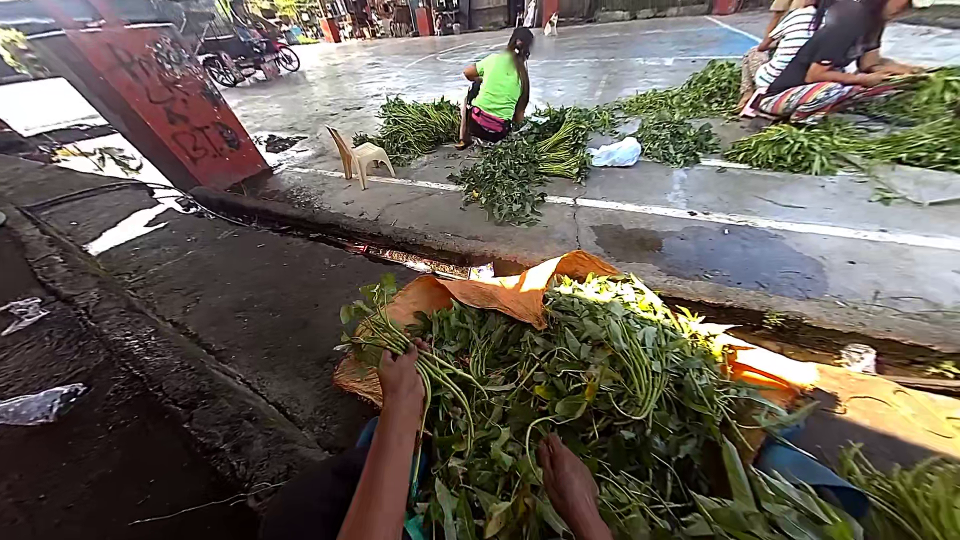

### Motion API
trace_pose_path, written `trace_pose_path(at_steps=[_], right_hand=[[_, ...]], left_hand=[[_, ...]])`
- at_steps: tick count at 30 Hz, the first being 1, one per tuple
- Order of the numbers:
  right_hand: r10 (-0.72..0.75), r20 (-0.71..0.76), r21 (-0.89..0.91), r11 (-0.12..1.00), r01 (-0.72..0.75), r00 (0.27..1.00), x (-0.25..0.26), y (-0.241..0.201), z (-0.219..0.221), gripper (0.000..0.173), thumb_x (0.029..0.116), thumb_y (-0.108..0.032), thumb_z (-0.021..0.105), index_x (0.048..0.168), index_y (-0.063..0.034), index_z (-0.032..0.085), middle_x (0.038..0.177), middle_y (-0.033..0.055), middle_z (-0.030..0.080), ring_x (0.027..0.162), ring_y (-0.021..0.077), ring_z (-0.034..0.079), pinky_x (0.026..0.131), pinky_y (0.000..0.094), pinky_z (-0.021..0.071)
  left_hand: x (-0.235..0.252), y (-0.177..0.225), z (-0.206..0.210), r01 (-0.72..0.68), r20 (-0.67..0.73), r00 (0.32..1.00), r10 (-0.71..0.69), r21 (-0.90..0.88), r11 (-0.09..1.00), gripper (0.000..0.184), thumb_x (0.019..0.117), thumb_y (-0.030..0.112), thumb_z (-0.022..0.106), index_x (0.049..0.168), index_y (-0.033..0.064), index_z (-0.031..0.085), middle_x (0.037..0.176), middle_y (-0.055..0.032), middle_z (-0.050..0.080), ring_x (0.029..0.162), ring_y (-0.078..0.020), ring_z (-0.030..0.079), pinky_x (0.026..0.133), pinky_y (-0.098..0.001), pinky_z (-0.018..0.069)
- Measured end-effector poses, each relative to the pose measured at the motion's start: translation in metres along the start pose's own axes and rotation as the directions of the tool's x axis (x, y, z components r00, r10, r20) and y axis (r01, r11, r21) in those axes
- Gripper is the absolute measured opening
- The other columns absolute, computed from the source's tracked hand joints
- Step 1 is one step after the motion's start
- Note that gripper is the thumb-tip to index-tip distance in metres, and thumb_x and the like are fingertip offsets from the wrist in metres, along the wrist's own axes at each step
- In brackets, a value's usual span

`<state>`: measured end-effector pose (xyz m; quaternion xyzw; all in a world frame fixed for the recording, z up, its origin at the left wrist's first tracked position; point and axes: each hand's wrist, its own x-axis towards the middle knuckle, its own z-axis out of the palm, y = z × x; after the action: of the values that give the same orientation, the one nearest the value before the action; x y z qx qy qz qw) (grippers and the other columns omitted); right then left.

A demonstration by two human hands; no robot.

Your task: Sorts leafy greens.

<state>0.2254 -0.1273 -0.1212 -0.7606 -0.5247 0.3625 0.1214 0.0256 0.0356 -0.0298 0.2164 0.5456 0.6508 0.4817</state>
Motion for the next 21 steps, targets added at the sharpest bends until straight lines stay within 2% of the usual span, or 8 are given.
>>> trace_pose_path(at_steps=[2, 4, 7, 9, 11, 14, 17, 21], right_hand=[[0.047, 0.033, -0.058, 0.997, -0.045, 0.998, 0.028, -0.002, -0.008, 0.056, 0.1096, -0.044, 0.039, 0.162, -0.0246, 0.033, 0.144, 0.0277, 0.053, 0.125, 0.047, 0.058, 0.102, 0.0624, 0.0453], [0.065, 0.153, -0.033, 0.998, -0.061, 0.986, 0.057, -0.002, -0.007, 0.057, 0.1104, -0.047, 0.034, 0.163, -0.0254, 0.029, 0.153, 0.0307, 0.042, 0.131, 0.0503, 0.051, 0.107, 0.0648, 0.0405], [0.017, 0.124, 0.19, 0.981, -0.041, 0.992, 0.076, 0.006, 0.005, 0.049, 0.1126, -0.033, 0.033, 0.136, 0.0001, 0.062, 0.133, 0.0271, 0.062, 0.126, 0.041, 0.059, 0.109, 0.0567, 0.0417], [0.005, -0.086, 0.333, 0.943, 0.024, 0.996, 0.061, 0.003, 0.007, 0.034, 0.108, -0.019, 0.048, 0.125, 0.0025, 0.068, 0.118, 0.0236, 0.07, 0.114, 0.0363, 0.066, 0.104, 0.0516, 0.0473], [-0.034, -0.285, 0.45, 0.878, 0.165, 0.958, 0.043, 0.0, 0.011, 0.026, 0.1008, -0.009, 0.058, 0.121, 0.0054, 0.068, 0.107, 0.0219, 0.072, 0.1, 0.0328, 0.07, 0.094, 0.0488, 0.0531], [-0.074, -0.46, 0.549, 0.76, 0.349, 0.885, 0.024, -0.004, 0.02, 0.037, 0.0949, -0.001, 0.064, 0.129, 0.0105, 0.052, 0.097, 0.018, 0.073, 0.084, 0.0262, 0.072, 0.078, 0.0431, 0.0579], [-0.095, -0.519, 0.576, 0.696, 0.43, 0.85, 0.019, -0.008, 0.018, 0.049, 0.0927, 0.002, 0.063, 0.137, 0.0102, 0.045, 0.095, 0.0138, 0.075, 0.08, 0.0205, 0.073, 0.073, 0.0376, 0.0596], [-0.149, -0.577, 0.543, 0.665, 0.513, 0.803, 0.013, -0.017, 0.01, 0.041, 0.0912, 0.006, 0.061, 0.131, 0.0106, 0.053, 0.096, 0.0146, 0.075, 0.081, 0.0202, 0.074, 0.075, 0.0361, 0.0602]], left_hand=[[0.003, 0.0, -0.001, 0.098, 0.004, 0.995, -0.098, -0.089, 0.991, 0.024, 0.1016, -0.008, 0.048, 0.125, 0.0002, 0.047, 0.093, -0.0092, 0.059, 0.076, -0.0149, 0.062, 0.07, -0.0295, 0.0555], [0.005, -0.002, 0.001, 0.235, 0.035, 0.972, -0.233, -0.138, 0.962, 0.022, 0.1035, -0.003, 0.046, 0.124, 0.0028, 0.047, 0.094, -0.01, 0.059, 0.077, -0.0171, 0.063, 0.069, -0.0318, 0.0568], [-0.002, -0.003, 0.003, 0.388, 0.108, 0.92, -0.377, -0.114, 0.915, 0.014, 0.1051, 0.001, 0.044, 0.116, 0.0046, 0.051, 0.092, -0.0094, 0.062, 0.076, -0.0179, 0.065, 0.067, -0.0329, 0.0577], [-0.005, -0.005, 0.005, 0.43, 0.158, 0.896, -0.415, -0.076, 0.9, 0.015, 0.1056, 0.001, 0.042, 0.115, 0.0055, 0.052, 0.09, -0.0081, 0.062, 0.075, -0.0178, 0.065, 0.069, -0.0343, 0.059], [-0.006, -0.009, 0.006, 0.452, 0.209, 0.875, -0.436, -0.035, 0.891, 0.017, 0.1054, 0.0, 0.041, 0.118, 0.006, 0.052, 0.09, -0.0078, 0.059, 0.075, -0.0183, 0.063, 0.07, -0.0351, 0.0588], [-0.014, -0.018, 0.01, 0.455, 0.296, 0.843, -0.45, 0.055, 0.889, 0.027, 0.1039, -0.003, 0.042, 0.129, 0.004, 0.05, 0.087, -0.0081, 0.058, 0.07, -0.0174, 0.062, 0.066, -0.032, 0.0579], [-0.03, -0.026, 0.018, 0.445, 0.383, 0.788, -0.482, 0.187, 0.876, 0.022, 0.1038, -0.005, 0.044, 0.124, -0.0009, 0.052, 0.079, -0.0066, 0.059, 0.064, -0.0149, 0.062, 0.063, -0.0282, 0.0576], [-0.044, -0.035, 0.021, 0.433, 0.425, 0.734, -0.531, 0.31, 0.846, 0.017, 0.1019, -0.007, 0.047, 0.116, -0.0018, 0.054, 0.078, -0.0057, 0.06, 0.063, -0.013, 0.061, 0.062, -0.0262, 0.0566]])
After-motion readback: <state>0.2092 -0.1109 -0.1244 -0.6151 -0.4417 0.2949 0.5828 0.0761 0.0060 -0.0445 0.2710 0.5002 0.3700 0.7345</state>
